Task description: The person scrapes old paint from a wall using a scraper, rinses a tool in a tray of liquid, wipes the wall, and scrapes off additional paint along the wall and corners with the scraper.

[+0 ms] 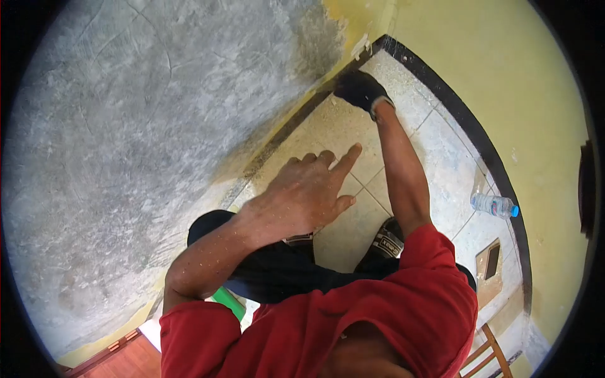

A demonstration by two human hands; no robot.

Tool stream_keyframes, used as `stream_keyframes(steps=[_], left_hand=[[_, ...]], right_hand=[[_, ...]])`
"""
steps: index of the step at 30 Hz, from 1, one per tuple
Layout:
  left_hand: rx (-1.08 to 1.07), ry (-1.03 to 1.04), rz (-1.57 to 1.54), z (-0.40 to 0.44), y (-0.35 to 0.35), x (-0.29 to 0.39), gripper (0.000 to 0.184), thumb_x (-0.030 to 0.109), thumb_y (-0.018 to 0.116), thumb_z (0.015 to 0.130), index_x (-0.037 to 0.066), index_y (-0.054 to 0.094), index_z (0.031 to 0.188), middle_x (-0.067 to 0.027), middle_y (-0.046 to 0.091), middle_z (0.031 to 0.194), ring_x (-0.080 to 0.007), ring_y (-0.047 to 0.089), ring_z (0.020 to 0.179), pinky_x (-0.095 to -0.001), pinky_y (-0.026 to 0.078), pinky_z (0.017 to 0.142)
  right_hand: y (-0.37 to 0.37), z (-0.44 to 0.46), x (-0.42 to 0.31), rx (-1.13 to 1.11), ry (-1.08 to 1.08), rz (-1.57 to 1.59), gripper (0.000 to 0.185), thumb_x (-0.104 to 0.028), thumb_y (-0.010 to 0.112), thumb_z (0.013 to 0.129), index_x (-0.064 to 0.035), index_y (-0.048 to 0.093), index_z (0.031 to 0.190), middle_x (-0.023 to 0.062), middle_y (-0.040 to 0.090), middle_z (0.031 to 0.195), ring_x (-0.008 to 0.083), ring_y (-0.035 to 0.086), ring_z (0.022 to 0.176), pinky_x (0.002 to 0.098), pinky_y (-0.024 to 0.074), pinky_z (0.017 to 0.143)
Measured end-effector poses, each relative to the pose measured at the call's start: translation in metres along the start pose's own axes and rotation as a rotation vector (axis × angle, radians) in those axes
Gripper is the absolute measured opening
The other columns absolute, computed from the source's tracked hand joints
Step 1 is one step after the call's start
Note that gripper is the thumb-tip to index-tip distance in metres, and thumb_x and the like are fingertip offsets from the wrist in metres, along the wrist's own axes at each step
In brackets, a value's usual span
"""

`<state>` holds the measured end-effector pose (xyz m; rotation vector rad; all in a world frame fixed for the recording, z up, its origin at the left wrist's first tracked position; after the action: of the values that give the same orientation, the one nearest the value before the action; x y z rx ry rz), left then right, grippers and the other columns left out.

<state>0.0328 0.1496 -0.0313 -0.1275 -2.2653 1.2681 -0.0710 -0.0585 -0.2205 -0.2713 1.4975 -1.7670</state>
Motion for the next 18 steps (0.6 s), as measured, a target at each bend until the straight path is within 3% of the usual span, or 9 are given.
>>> stream_keyframes(steps=[1,4,6,8,10,11,14,15,18], left_hand=[[0.030,0.025,0.029,-0.001,0.001,-0.002,0.067,0.033,0.056,0.088,0.005,0.026,0.141,-0.0228,0.052,0.112,-0.0379,0.054,0.101,-0.0451,0.043,0.089],[0.031,0.007,0.027,-0.007,0.004,-0.008,0.067,0.033,0.056,0.088,0.005,0.026,0.141,-0.0228,0.052,0.112,-0.0380,0.054,0.100,-0.0448,0.043,0.089],[0.020,0.023,0.023,-0.003,0.005,-0.003,0.067,0.033,0.056,0.088,0.005,0.026,0.141,-0.0227,0.052,0.112,-0.0380,0.054,0.100,-0.0448,0.043,0.089],[0.011,0.037,0.026,0.004,0.008,-0.002,0.066,0.033,0.055,0.089,0.005,0.025,0.141,-0.0227,0.052,0.112,-0.0380,0.054,0.101,-0.0445,0.043,0.090],[0.035,0.033,0.032,0.005,0.007,-0.004,0.066,0.033,0.055,0.089,0.006,0.025,0.141,-0.0228,0.052,0.112,-0.0380,0.054,0.102,-0.0445,0.043,0.090],[0.046,0.034,0.033,0.002,0.008,-0.004,0.066,0.033,0.055,0.089,0.006,0.025,0.141,-0.0228,0.053,0.112,-0.0380,0.054,0.102,-0.0444,0.043,0.090],[-0.047,0.026,-0.003,0.008,0.007,0.001,0.066,0.033,0.055,0.089,0.006,0.026,0.141,-0.0229,0.052,0.112,-0.0380,0.054,0.103,-0.0449,0.043,0.090],[-0.043,0.029,-0.006,0.009,0.009,0.003,0.066,0.033,0.055,0.089,0.006,0.026,0.141,-0.0229,0.052,0.112,-0.0380,0.054,0.103,-0.0449,0.043,0.090],[0.034,0.004,0.058,0.004,0.009,-0.002,0.066,0.034,0.055,0.089,0.007,0.025,0.141,-0.0226,0.052,0.111,-0.0381,0.054,0.101,-0.0454,0.043,0.088]], right_hand=[[-0.007,-0.008,0.003,0.043,0.099,0.278,0.030,-0.031,0.068,0.079,-0.0066,0.067,0.097,0.0126,0.065,0.094,0.0230,0.062,0.086,0.0355,0.0489,0.077],[-0.037,-0.001,0.007,-0.163,0.385,0.446,0.033,-0.029,0.072,0.075,-0.0067,0.068,0.098,0.0135,0.064,0.095,0.0244,0.062,0.086,0.0349,0.0487,0.078],[-0.020,0.002,-0.004,-0.042,0.156,0.192,0.033,-0.030,0.072,0.075,-0.0049,0.068,0.097,0.0129,0.066,0.089,0.0200,0.063,0.083,0.0326,0.0495,0.073],[-0.021,-0.012,0.001,-0.049,0.281,0.355,0.028,-0.032,0.060,0.082,-0.0079,0.068,0.095,0.0130,0.066,0.093,0.0296,0.062,0.089,0.0384,0.0484,0.081],[-0.031,-0.007,0.004,0.007,0.143,0.475,0.031,-0.034,0.061,0.081,-0.0069,0.067,0.095,0.0136,0.066,0.092,0.0294,0.062,0.089,0.0390,0.0479,0.082],[-0.032,-0.005,0.010,-0.040,0.335,0.462,0.031,-0.030,0.070,0.077,-0.0050,0.068,0.096,0.0094,0.065,0.080,0.0171,0.062,0.076,0.0303,0.0498,0.067],[-0.018,0.001,-0.001,-0.021,0.166,0.231,0.027,-0.028,0.067,0.079,-0.0068,0.068,0.096,0.0102,0.065,0.080,0.0168,0.061,0.069,0.0313,0.0493,0.064],[-0.026,0.000,-0.005,0.100,0.021,0.189,0.028,-0.029,0.066,0.080,-0.0057,0.068,0.095,0.0112,0.066,0.080,0.0209,0.061,0.069,0.0332,0.0494,0.065],[-0.029,0.006,0.006,-0.139,0.212,0.382,0.031,-0.032,0.064,0.080,-0.0049,0.067,0.095,0.0132,0.066,0.087,0.0275,0.062,0.081,0.0373,0.0487,0.074]])
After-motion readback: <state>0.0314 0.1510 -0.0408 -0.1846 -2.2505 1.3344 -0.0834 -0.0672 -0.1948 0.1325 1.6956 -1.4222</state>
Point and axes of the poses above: each hand's wrist, its own z-axis towards the middle knuckle, its own y-axis out of the palm, x = y × z, the point moved 4 cm from there along z, towards the middle knuckle
